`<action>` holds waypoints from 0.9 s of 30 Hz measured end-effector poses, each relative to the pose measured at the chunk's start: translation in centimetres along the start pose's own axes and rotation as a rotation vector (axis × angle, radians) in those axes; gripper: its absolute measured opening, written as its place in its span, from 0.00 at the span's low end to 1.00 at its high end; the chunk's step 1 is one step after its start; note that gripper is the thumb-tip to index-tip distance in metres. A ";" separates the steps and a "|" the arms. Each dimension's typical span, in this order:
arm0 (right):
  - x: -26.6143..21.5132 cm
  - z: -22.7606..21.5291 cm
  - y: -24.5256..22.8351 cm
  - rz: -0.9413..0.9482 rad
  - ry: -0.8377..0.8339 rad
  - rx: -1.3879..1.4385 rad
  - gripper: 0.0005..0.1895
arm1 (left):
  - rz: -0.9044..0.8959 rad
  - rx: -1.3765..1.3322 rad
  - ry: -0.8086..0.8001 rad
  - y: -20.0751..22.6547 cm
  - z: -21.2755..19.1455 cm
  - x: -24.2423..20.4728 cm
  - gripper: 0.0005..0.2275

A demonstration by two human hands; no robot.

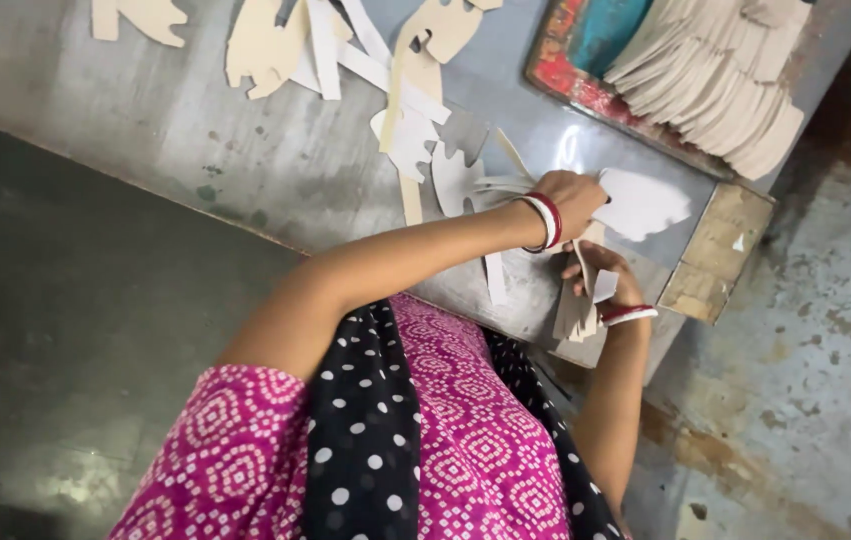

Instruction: The person sorts and stacks light-colored wooden pieces shaped like hands on a metal table. They pick up individual pieces, align them, and form neat piles while occasionally moving other pieces aside.

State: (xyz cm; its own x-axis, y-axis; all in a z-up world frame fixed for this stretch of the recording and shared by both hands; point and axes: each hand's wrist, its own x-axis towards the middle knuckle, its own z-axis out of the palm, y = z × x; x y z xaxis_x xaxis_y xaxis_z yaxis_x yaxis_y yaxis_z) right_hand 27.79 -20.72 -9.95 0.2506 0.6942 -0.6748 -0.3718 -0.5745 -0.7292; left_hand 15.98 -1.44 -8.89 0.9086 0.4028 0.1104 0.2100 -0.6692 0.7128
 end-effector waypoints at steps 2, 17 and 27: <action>-0.8 0.9 -0.5 -0.008 0.029 0.003 0.18 | 0.020 0.087 -0.063 -1.1 3.2 0.9 0.06; -13.0 5.4 -3.5 0.317 0.571 -1.037 0.20 | -0.023 0.068 0.009 -2.9 -1.5 1.7 0.11; 0.0 20.1 -0.4 -0.755 0.596 -1.370 0.18 | -0.365 -1.122 0.502 -9.1 -19.8 -9.2 0.22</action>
State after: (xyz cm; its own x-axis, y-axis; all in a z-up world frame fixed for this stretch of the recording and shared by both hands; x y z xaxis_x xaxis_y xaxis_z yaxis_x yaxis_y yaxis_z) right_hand 10.01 -11.81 -7.35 0.3982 0.9069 0.1382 0.9042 -0.3626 -0.2255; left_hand -1.45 13.31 -2.67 0.5761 0.8052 -0.1407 -0.2236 0.3208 0.9204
